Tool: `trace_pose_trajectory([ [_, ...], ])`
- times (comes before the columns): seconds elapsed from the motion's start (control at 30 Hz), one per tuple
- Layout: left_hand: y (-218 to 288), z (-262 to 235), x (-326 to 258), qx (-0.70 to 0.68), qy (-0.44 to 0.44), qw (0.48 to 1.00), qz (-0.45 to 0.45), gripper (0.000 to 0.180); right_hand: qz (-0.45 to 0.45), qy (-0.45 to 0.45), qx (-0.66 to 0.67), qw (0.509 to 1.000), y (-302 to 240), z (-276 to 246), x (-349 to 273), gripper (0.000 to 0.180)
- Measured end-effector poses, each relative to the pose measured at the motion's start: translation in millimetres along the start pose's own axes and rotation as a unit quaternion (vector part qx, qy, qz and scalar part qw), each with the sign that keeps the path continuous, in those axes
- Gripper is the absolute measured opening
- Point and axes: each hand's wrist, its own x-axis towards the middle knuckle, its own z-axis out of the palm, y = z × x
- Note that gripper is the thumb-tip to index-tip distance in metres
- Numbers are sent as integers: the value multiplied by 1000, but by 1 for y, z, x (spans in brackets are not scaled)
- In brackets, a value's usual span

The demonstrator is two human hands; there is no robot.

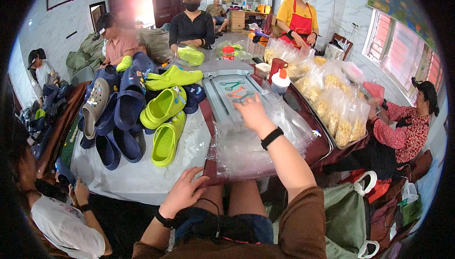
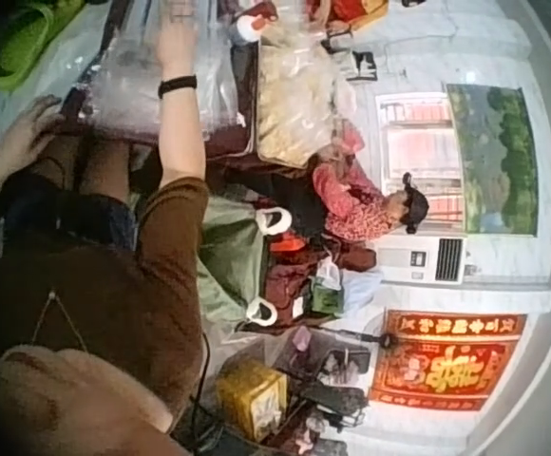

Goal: Packaging finished shoes into plastic bags and placing them in a large sack.

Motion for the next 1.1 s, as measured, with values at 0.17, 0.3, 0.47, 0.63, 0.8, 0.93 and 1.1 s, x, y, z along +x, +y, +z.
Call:
trace_pose_trajectory([
  [0.17, 1, 15, 33, -25, 26, 999, 36, 54, 50, -192, 48, 979, 7, -13, -56, 9],
  [0.3, 12, 47, 67, 2, 33, 996, 85, 67, 33, -125, 82, 988, -21, -33, -99, 6],
  [0.47, 26, 85, 91, 34, -10, 993, 113, 78, 151, -25, 175, 973, -34, -38, -140, 12],
  [0.63, -3, 130, 87, 45, -161, 985, 50, 84, 209, 63, 241, 946, -63, -71, -159, 11],
  [0.8, -6, 132, 77, -2, -10, 986, 167, 84, 138, 73, 272, 950, -102, -102, -182, 15],
  [0.93, 5, 94, 49, -55, -41, 991, 113, 74, 100, 57, 294, 949, -126, -107, -199, 18],
  [1.1, 12, 5, 1, -152, -147, 942, -261, 39, 52, -1, 296, 954, -147, -96, -216, 16],
])
